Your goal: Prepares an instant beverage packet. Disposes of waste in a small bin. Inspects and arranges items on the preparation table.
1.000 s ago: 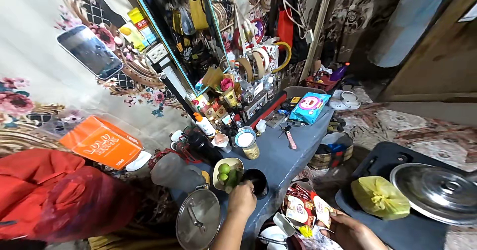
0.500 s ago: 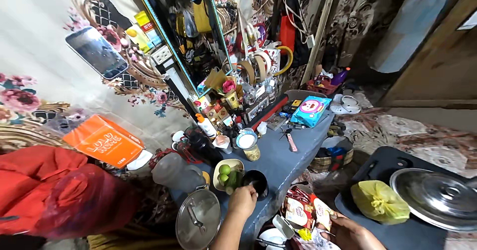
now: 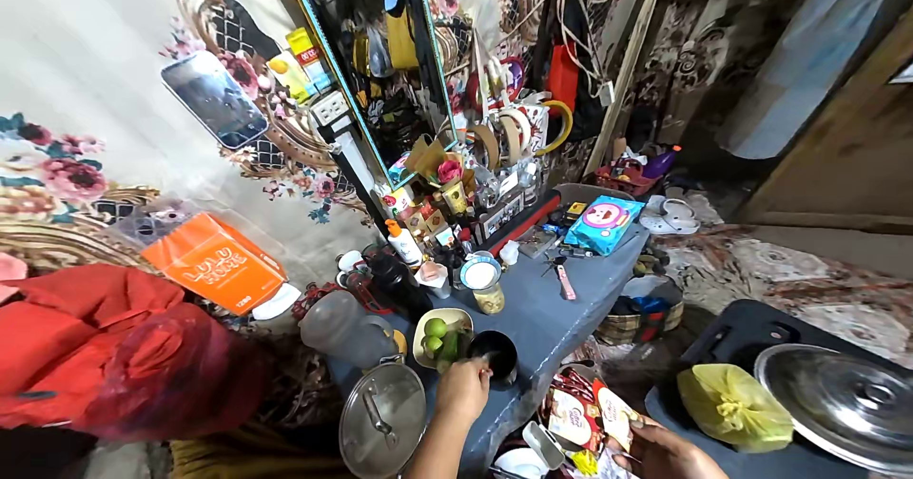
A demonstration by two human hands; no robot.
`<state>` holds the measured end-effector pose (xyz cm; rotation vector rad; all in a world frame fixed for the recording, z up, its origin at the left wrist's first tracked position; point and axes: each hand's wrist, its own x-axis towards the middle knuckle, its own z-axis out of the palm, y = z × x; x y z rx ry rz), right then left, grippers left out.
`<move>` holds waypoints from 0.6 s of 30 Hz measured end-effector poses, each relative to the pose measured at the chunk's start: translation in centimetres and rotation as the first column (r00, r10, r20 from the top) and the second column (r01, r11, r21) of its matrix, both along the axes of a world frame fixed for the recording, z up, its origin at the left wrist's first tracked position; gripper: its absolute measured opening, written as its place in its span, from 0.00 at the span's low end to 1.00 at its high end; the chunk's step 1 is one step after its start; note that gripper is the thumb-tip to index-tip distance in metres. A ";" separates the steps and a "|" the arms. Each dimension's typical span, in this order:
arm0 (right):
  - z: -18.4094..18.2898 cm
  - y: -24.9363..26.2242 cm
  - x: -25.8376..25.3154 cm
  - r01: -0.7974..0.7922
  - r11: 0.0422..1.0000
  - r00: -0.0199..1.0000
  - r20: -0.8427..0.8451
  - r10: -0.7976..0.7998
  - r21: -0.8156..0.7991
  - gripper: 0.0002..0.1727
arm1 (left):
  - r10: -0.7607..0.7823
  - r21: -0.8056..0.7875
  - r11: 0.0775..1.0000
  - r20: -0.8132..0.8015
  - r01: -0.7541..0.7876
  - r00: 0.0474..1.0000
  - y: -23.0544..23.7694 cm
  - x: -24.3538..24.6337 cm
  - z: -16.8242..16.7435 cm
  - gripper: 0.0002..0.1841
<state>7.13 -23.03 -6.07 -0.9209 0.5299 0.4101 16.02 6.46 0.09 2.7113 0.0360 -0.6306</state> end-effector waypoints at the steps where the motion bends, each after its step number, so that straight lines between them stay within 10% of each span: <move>1: -0.1 0.0 0.0 0.000 1.000 1.000 -0.005 0.000 -0.002 0.17 | -0.002 -0.001 1.000 -0.034 0.002 0.999 0.1 0.0 0.0 0.18; 6: 0.5 1.2 0.5 -0.057 0.998 0.998 0.016 0.057 -0.020 0.16 | 0.358 -0.381 0.871 0.065 -0.309 0.931 1.2 -0.6 -1.0 0.15; 12: 3.2 5.2 2.9 -0.161 0.987 0.985 0.063 0.160 0.017 0.16 | 0.622 -0.732 0.146 -0.455 -0.665 0.638 1.0 -2.2 0.6 0.17; 18: 6.1 9.9 5.2 -0.223 0.965 0.969 0.139 0.204 0.139 0.15 | 0.607 -0.856 0.062 -0.376 -0.513 0.701 -0.4 -4.4 2.8 0.15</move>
